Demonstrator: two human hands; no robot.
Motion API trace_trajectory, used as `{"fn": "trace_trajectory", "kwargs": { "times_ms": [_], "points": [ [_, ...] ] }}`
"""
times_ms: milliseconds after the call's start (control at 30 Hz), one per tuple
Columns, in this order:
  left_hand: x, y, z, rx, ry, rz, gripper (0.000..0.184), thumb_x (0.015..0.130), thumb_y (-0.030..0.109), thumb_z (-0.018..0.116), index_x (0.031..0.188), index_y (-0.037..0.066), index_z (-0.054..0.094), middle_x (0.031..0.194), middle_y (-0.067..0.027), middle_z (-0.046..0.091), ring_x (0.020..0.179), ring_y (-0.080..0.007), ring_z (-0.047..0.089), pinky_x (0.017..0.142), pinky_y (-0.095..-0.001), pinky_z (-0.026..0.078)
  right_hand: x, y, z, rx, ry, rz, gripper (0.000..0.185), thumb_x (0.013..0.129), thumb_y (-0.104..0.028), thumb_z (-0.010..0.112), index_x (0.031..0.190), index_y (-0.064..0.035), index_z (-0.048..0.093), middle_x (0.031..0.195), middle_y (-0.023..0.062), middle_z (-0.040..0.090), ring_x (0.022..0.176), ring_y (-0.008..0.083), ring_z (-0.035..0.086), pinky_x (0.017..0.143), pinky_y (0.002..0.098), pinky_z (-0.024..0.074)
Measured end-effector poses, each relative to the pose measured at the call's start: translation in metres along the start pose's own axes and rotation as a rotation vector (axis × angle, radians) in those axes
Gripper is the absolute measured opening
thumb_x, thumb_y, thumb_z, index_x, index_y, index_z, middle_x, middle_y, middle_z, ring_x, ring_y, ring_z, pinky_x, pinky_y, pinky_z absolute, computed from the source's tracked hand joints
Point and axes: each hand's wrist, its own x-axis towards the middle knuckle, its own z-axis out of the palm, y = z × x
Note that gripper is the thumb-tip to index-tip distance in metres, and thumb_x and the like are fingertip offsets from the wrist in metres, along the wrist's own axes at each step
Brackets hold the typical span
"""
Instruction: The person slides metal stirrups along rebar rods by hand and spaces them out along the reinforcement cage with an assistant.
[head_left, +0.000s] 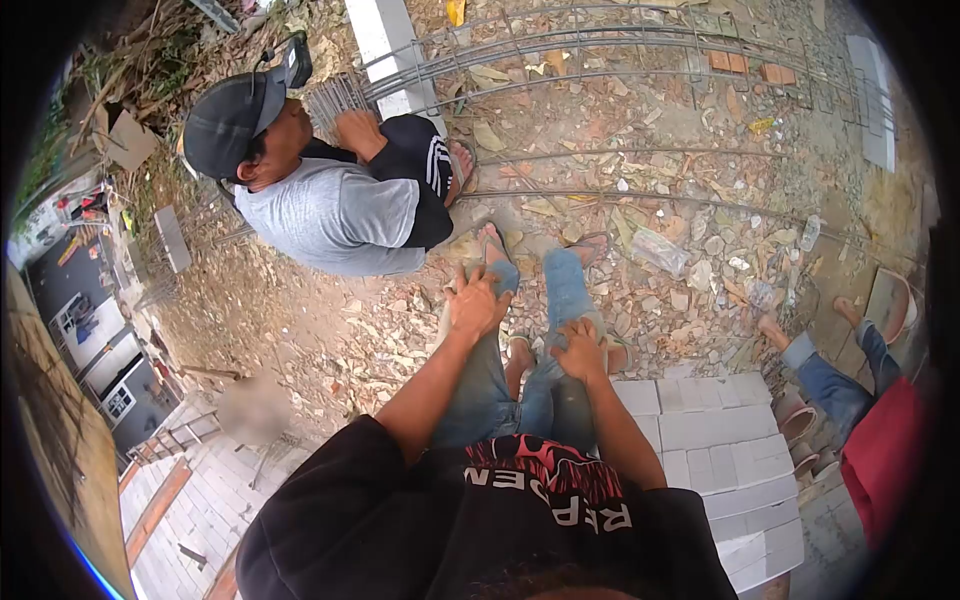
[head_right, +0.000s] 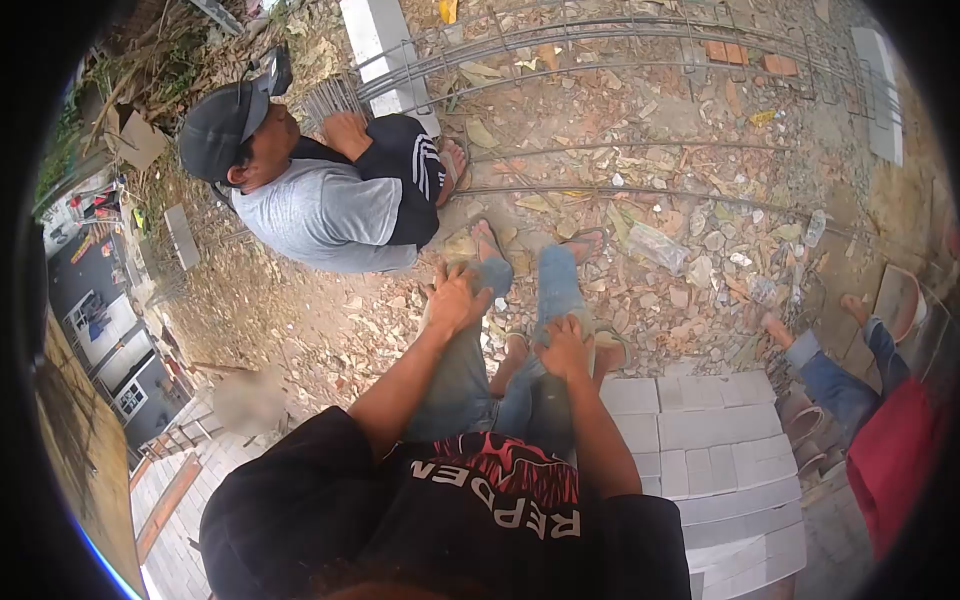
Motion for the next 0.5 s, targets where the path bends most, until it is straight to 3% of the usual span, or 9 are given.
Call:
{"fn": "trace_trajectory", "kwargs": {
  "times_ms": [67, 167, 300, 367, 500],
  "points": [
    [0.013, -0.041, 0.027, -0.002, -0.078, -0.078, 0.061, 0.095, 0.055, 0.068, 0.145, 0.019, 0.065, 0.166, -0.0087, 0.043, 0.161, -0.0437, 0.022, 0.118, -0.077, 0.028, 0.004, -0.014, 0.0, -0.008, -0.023, 0.015, 0.059, 0.087, -0.046, 0.075, 0.139, -0.0188, 0.068, 0.162, 0.0043, 0.049, 0.16, 0.0288, 0.026, 0.119, 0.0787, 0.0214],
    [0.017, -0.12, 0.051, -0.063, -0.13, -0.231, 0.062, 0.094, 0.055, 0.069, 0.144, 0.019, 0.065, 0.166, -0.0087, 0.044, 0.16, -0.043, 0.024, 0.121, -0.0719, 0.03, 0.01, -0.04, 0.011, -0.055, -0.036, 0.052, 0.059, 0.086, -0.044, 0.078, 0.139, -0.022, 0.067, 0.162, 0.0055, 0.049, 0.16, 0.0309, 0.025, 0.119, 0.0778, 0.0211],
    [0.005, -0.243, 0.066, -0.243, -0.226, -0.257, 0.061, 0.093, 0.052, 0.072, 0.143, 0.018, 0.066, 0.165, -0.0097, 0.045, 0.158, -0.0413, 0.029, 0.122, -0.0625, 0.034, 0.015, -0.084, 0.043, -0.134, 0.001, 0.054, 0.057, 0.088, -0.045, 0.074, 0.138, -0.0176, 0.069, 0.16, 0.0079, 0.05, 0.157, 0.0304, 0.03, 0.116, 0.0826, 0.0213],
    [0.004, -0.287, 0.05, -0.135, -0.145, -0.211, 0.058, 0.093, 0.05, 0.073, 0.141, 0.017, 0.067, 0.163, -0.0106, 0.048, 0.154, -0.0413, 0.035, 0.123, -0.0558, 0.037, 0.026, -0.117, 0.064, -0.149, 0.027, 0.109, 0.056, 0.089, -0.046, 0.073, 0.136, -0.0149, 0.069, 0.159, 0.0097, 0.051, 0.156, 0.0312, 0.033, 0.115, 0.0842, 0.0212],
    [0.018, -0.395, 0.064, -0.444, -0.012, 0.013, 0.048, 0.092, 0.039, 0.076, 0.134, 0.015, 0.072, 0.158, -0.0142, 0.054, 0.146, -0.0422, 0.046, 0.123, -0.0495, 0.038, 0.05, -0.211, 0.103, -0.213, -0.011, 0.318, 0.069, 0.091, -0.047, 0.073, 0.146, -0.0086, 0.06, 0.156, 0.0122, 0.054, 0.153, 0.0347, 0.038, 0.115, 0.0879, 0.0142]
  ]
}}
